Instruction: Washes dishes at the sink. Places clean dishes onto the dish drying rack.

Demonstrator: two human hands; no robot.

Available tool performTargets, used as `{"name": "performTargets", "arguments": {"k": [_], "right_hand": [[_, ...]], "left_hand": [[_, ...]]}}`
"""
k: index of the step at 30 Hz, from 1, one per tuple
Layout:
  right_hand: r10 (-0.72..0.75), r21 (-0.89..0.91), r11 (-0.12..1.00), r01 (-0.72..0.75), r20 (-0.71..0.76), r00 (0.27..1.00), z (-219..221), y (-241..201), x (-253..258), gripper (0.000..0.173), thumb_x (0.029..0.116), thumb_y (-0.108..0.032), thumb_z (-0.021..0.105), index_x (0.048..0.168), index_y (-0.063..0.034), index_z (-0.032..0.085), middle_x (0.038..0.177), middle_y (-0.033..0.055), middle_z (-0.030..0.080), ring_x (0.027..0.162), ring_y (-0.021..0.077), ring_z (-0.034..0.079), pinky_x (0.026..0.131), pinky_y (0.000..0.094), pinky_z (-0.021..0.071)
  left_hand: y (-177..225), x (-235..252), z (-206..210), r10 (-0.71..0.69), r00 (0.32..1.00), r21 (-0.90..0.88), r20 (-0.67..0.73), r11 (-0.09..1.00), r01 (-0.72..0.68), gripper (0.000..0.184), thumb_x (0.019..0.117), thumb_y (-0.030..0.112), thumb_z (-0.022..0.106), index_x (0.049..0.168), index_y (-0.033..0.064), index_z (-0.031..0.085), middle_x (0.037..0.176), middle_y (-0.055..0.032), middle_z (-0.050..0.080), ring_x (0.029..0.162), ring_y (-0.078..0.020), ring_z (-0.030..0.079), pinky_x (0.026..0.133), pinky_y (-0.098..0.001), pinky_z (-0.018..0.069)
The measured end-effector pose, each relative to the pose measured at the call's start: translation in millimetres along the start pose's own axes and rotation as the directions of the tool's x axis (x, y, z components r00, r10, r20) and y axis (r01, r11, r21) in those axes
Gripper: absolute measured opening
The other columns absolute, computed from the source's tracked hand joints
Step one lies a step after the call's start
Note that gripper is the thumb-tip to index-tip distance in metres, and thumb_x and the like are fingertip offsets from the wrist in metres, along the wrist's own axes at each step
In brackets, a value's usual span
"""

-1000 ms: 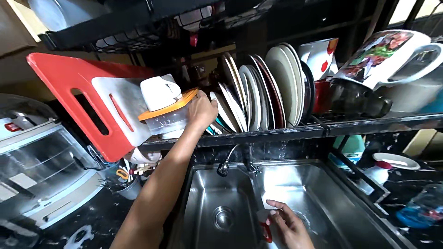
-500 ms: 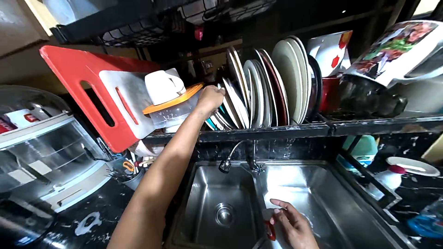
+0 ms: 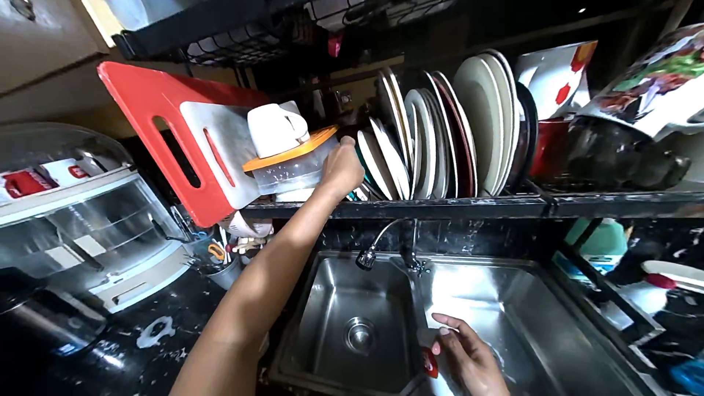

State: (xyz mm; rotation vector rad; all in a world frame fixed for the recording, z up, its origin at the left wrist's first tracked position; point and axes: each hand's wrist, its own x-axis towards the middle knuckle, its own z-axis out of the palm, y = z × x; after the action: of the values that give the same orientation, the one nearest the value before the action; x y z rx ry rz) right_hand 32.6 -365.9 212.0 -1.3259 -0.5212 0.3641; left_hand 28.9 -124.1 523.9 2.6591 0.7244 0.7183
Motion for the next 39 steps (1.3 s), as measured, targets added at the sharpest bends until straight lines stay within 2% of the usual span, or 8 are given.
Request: {"name": "performTargets", "arguments": {"k": [6, 12, 16, 22, 26, 31, 34, 39], "right_hand": [[-0.028, -0.039, 0.999, 0.027, -0.028, 0.999, 2, -3, 2, 0.03, 0.1003, 0.0, 0.043, 0.126, 0.0038, 0.057, 0.071, -0.004, 0.066, 0.058, 0.0013, 0.063, 0.057, 0.017, 0.0542], [-0.013, -0.039, 0.999, 0.012, -0.016, 1.0, 5, -5, -2, 0.031, 0.101, -0.002, 0.042, 0.128, 0.0031, 0.057, 0.069, -0.0048, 0.065, 0.055, 0.0007, 0.061, 0.053, 0.0164, 0.0525], [0.003, -0.023, 1.0, -0.003, -0.001, 1.0, 2, -3, -6, 0.03, 0.1015, 0.0, 0.041, 0.128, 0.0038, 0.056, 0.069, -0.0046, 0.065, 0.056, 0.0014, 0.062, 0.055, 0.0174, 0.0545], [0.002, -0.025, 1.0, -0.002, -0.014, 1.0, -1, -5, -5, 0.029, 0.1019, 0.0, 0.041, 0.127, 0.0039, 0.056, 0.07, -0.005, 0.064, 0.056, 0.0001, 0.061, 0.054, 0.0157, 0.0526], [-0.018, -0.043, 0.999, 0.017, -0.019, 1.0, 2, -3, -3, 0.03, 0.1009, 0.0, 0.042, 0.127, 0.0037, 0.057, 0.069, -0.0044, 0.064, 0.055, 0.0012, 0.061, 0.053, 0.017, 0.0536], [-0.014, -0.018, 1.0, 0.014, -0.008, 1.0, 8, -4, -1, 0.029, 0.1012, 0.001, 0.042, 0.126, 0.0042, 0.056, 0.069, -0.005, 0.065, 0.055, 0.0008, 0.062, 0.054, 0.0169, 0.0543], [-0.004, -0.016, 1.0, 0.004, -0.003, 1.0, 10, -5, -1, 0.029, 0.1017, 0.001, 0.042, 0.127, 0.0043, 0.056, 0.069, -0.0056, 0.065, 0.056, -0.0002, 0.061, 0.054, 0.016, 0.053], [-0.007, -0.006, 1.0, 0.007, -0.013, 1.0, 6, -3, 2, 0.029, 0.1016, 0.001, 0.041, 0.126, 0.0032, 0.056, 0.068, -0.0058, 0.064, 0.055, -0.0001, 0.06, 0.053, 0.0159, 0.0519]], "left_hand": [[3, -12, 6, -0.099, 0.995, 0.041, -0.009, 0.994, 0.099, 0.055, 0.1014, 0.013, 0.055, 0.15, -0.0031, 0.035, 0.125, -0.0277, 0.063, 0.116, -0.0412, 0.065, 0.097, -0.0576, 0.0512], [9, -8, 8, -0.132, 0.99, 0.081, 0.048, 0.988, 0.128, 0.037, 0.1027, 0.017, 0.053, 0.132, -0.006, 0.056, 0.132, -0.0288, 0.058, 0.121, -0.042, 0.06, 0.098, -0.0593, 0.0492], [10, -10, 12, -0.138, 0.99, 0.054, 0.038, 0.989, 0.136, 0.04, 0.1027, 0.016, 0.051, 0.139, -0.0024, 0.052, 0.14, -0.0265, 0.052, 0.121, -0.0397, 0.06, 0.098, -0.0562, 0.051], [-8, -8, 7, -0.015, 0.998, 0.031, 0.065, 0.999, 0.013, 0.032, 0.1031, 0.011, 0.052, 0.13, -0.0051, 0.058, 0.125, -0.0266, 0.063, 0.121, -0.0401, 0.061, 0.102, -0.0575, 0.0475], [-8, -4, 5, -0.108, 0.989, -0.12, 0.098, 0.985, 0.12, 0.032, 0.1061, 0.013, 0.043, 0.131, -0.0016, 0.055, 0.103, -0.0186, 0.068, 0.079, -0.0231, 0.07, 0.075, -0.0406, 0.0591], [4, -5, 7, -0.112, 0.993, -0.116, -0.027, 0.987, 0.108, 0.036, 0.1091, 0.025, 0.045, 0.124, -0.0053, 0.058, 0.113, -0.024, 0.066, 0.104, -0.0348, 0.067, 0.092, -0.0529, 0.0522], [3, -2, 4, -0.167, 0.986, -0.228, -0.028, 0.961, 0.156, 0.032, 0.1082, 0.022, 0.047, 0.123, -0.0042, 0.056, 0.091, -0.0151, 0.068, 0.068, -0.018, 0.07, 0.067, -0.0348, 0.0599], [6, -20, -31, -0.117, 0.961, -0.213, -0.252, 0.975, 0.063, 0.031, 0.1059, 0.017, 0.047, 0.127, -0.0036, 0.058, 0.104, -0.0191, 0.068, 0.086, -0.0268, 0.071, 0.08, -0.0456, 0.0589]]}}
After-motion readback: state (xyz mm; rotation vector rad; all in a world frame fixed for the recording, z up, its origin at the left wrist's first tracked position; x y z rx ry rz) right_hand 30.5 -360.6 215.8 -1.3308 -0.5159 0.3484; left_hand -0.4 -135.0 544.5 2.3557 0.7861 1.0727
